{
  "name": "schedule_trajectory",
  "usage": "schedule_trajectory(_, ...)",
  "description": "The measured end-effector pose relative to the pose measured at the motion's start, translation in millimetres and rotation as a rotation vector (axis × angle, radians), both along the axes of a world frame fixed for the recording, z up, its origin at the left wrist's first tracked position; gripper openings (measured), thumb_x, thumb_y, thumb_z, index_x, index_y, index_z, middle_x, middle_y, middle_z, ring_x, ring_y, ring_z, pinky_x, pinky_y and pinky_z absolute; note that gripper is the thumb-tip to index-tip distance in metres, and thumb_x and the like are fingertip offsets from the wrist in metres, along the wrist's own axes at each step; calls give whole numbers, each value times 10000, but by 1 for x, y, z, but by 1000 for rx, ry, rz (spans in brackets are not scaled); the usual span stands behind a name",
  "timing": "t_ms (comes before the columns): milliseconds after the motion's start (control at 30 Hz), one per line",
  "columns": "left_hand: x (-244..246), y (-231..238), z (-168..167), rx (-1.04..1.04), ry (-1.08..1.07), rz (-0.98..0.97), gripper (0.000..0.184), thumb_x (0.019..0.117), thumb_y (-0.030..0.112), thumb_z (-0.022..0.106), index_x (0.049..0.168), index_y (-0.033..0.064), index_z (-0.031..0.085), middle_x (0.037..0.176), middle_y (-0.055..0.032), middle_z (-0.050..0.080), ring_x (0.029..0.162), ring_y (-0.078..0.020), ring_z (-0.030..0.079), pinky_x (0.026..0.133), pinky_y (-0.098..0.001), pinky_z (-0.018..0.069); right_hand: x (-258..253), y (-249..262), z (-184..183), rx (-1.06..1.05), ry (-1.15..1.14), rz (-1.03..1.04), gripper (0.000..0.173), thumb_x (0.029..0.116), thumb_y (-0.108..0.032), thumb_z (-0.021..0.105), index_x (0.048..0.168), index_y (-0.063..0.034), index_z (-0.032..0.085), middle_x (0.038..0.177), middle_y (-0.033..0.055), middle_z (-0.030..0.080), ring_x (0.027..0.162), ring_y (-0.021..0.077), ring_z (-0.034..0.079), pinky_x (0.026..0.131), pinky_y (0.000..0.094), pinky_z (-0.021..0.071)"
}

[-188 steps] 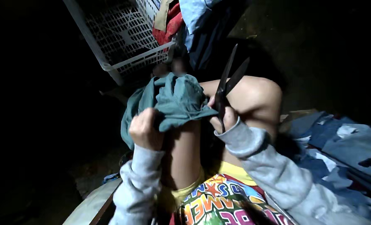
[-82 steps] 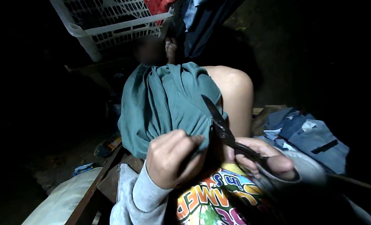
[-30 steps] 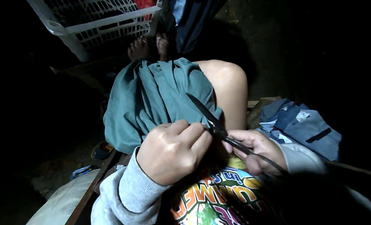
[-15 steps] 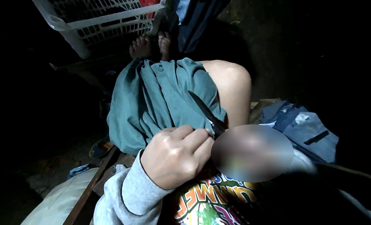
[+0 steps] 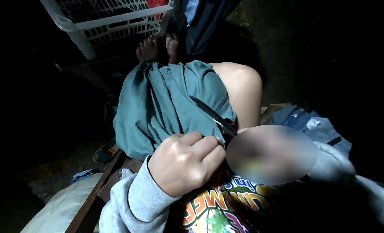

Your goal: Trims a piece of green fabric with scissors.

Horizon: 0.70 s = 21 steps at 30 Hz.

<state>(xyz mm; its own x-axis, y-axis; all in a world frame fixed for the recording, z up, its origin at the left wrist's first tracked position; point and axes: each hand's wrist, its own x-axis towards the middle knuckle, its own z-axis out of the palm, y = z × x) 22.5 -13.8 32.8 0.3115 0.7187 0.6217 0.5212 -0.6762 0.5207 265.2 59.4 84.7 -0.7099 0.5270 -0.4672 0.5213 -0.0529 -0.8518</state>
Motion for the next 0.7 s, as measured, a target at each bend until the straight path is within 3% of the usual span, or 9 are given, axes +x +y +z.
schedule_trajectory(200,-11,-8,-3,-29,-94,-4,191,1033,80,523,910,29,660,635,-54,495,571,-187,470,527,-278,373,16,-11,4,5,-44,-38,423,822,-545,747,854,-129,676,596,-197,519,512,-179,427,460,33,351)
schedule_trajectory(267,-12,-12,-6,-52,-92,22,182,1036,97,528,910,38,645,641,-56,496,574,-188,474,527,-275,377,20,-14,2,-7,-42,-20,481,849,-588,695,876,-107,685,588,-177,510,509,-176,412,459,37,340)
schedule_trajectory(333,-8,-12,-9,-75,-97,54,175,1019,99,551,890,38,653,645,-57,521,574,-181,499,518,-267,387,25,-13,-2,-99,-8,-10,498,846,-666,663,916,-172,666,604,-209,500,519,-175,428,461,40,350)
schedule_trajectory(400,-7,-11,-12,-117,-111,128,117,979,110,604,919,37,672,683,-62,597,617,-171,577,543,-261,448,36,-10,-2,-201,55,5,449,842,-638,702,960,-208,656,622,-223,498,537,-171,435,472,38,351)
schedule_trajectory(467,-10,-13,-15,-197,-114,250,154,910,128,664,1020,22,684,776,-85,664,687,-177,646,581,-282,519,51,-7,7,-250,64,20,328,826,-475,772,971,-202,662,634,-217,512,557,-170,444,496,31,355)
schedule_trajectory(500,-13,-14,-15,-260,-106,314,247,888,140,688,1101,15,678,855,-98,688,720,-180,659,603,-295,541,59,-7,14,-225,48,11,289,807,-418,787,963,-204,673,639,-214,526,565,-170,449,503,28,353)
schedule_trajectory(567,-17,-14,-19,-376,-96,431,361,848,149,724,1177,6,683,921,-124,677,695,-208,653,572,-347,543,71,-7,28,-84,12,-33,319,798,-487,795,959,-235,684,636,-224,528,553,-172,441,488,28,343)
schedule_trajectory(633,-18,-10,-25,-405,-98,526,230,831,159,689,1020,40,742,849,-95,602,648,-190,594,535,-330,495,64,-5,35,185,-23,-84,382,801,-572,774,970,-251,657,628,-237,488,537,-176,409,476,29,331)
schedule_trajectory(700,-20,-5,-27,-422,-121,536,195,866,165,663,991,45,753,946,-122,659,814,-244,657,666,-406,543,35,3,34,488,-54,-153,470,774,-565,791,974,-168,638,648,-215,471,557,-174,390,499,30,331)
